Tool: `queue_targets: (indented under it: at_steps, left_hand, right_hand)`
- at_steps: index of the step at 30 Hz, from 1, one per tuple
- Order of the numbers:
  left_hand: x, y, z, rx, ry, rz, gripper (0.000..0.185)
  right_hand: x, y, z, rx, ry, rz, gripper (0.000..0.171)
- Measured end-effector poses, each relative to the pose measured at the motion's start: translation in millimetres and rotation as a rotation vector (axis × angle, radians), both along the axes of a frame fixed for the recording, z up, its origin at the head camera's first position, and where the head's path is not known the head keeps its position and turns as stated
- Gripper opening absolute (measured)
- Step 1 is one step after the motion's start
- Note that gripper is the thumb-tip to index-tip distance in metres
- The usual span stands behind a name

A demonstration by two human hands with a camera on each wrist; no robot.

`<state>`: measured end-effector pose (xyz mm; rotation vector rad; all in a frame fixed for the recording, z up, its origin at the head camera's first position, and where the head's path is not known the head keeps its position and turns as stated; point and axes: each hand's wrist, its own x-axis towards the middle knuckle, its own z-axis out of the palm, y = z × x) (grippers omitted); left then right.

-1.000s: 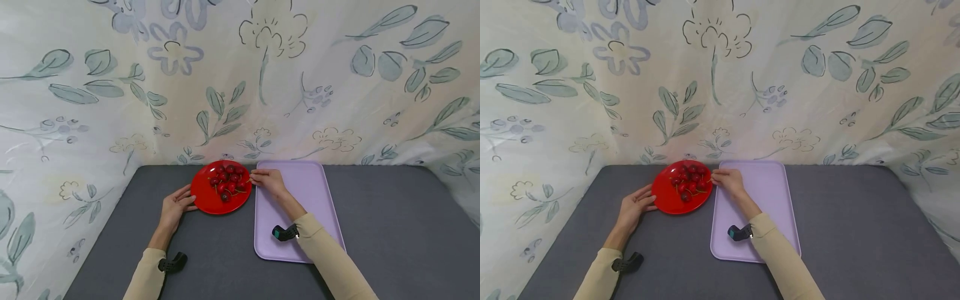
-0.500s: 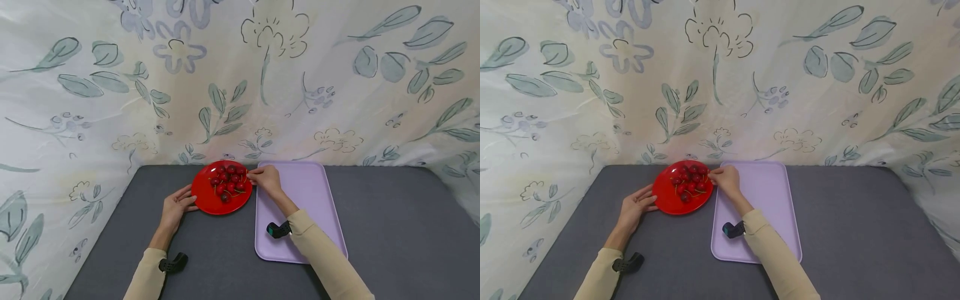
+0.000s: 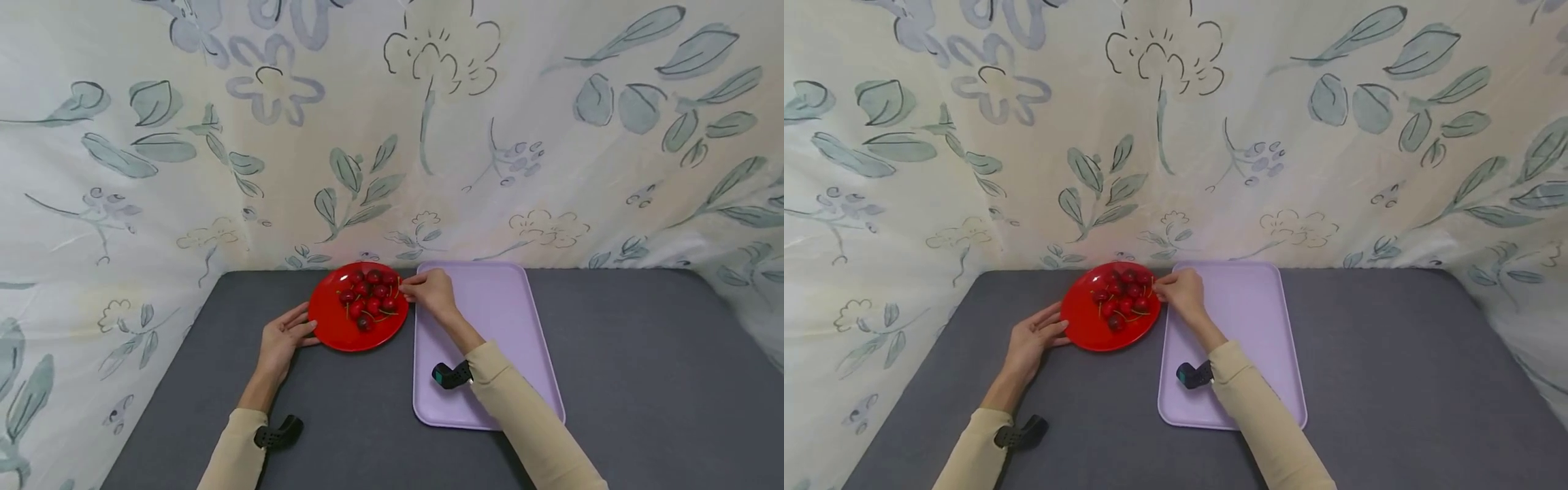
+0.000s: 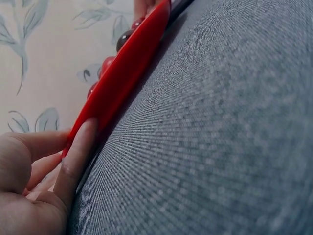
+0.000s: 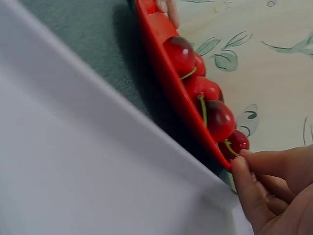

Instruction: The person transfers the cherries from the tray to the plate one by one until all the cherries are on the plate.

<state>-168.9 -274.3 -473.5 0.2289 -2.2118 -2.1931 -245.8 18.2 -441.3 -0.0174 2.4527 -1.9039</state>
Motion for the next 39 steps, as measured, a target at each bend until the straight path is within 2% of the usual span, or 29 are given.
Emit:
queue_targets:
  at_steps: [5, 11, 19, 24, 28, 31, 34, 37, 39]
  left_hand:
    - [6.7, -3, 3.3, 0.02, -0.003, 0.028, 0.05]
    - [7.8, -3, 4.3, 0.02, 0.002, 0.004, 0.05]
    - [4.2, 1, 1.4, 0.0, 0.006, -0.012, 0.052]
    - [7.2, 1, -0.4, 0.018, -0.002, -0.012, 0.052]
    - [6.9, -2, -0.2, 0.01, -0.006, -0.006, 0.052]
    - [6.8, -4, 1.0, -0.008, -0.019, -0.02, 0.052]
    - [11.9, -4, 2.3, -0.022, -0.046, -0.056, 0.051]
    - [18.9, -6, 6.4, -0.054, -0.037, -0.103, 0.051]
    - [23.7, -9, 10.8, -0.097, 0.005, -0.119, 0.049]
  right_hand:
    - [1.2, -5, 3.6, 0.033, 0.002, 0.037, 0.012]
    - [2.3, -5, 7.3, 0.074, 0.007, 0.032, 0.011]
    - [3.2, 1, 5.5, 0.005, -0.011, 0.035, 0.013]
    - [6.5, 8, 4.9, -0.024, -0.031, 0.093, 0.016]
    - [9.0, 16, 10.9, -0.005, -0.021, 0.142, 0.019]
    - [11.0, 31, 16.5, 0.038, 0.022, 0.166, 0.02]
    - [19.3, 59, 21.6, 0.1, 0.072, 0.177, 0.023]
    - [31.9, 99, 26.7, 0.23, 0.135, 0.168, 0.025]
    - [41.8, 127, 30.2, 0.335, 0.172, 0.146, 0.027]
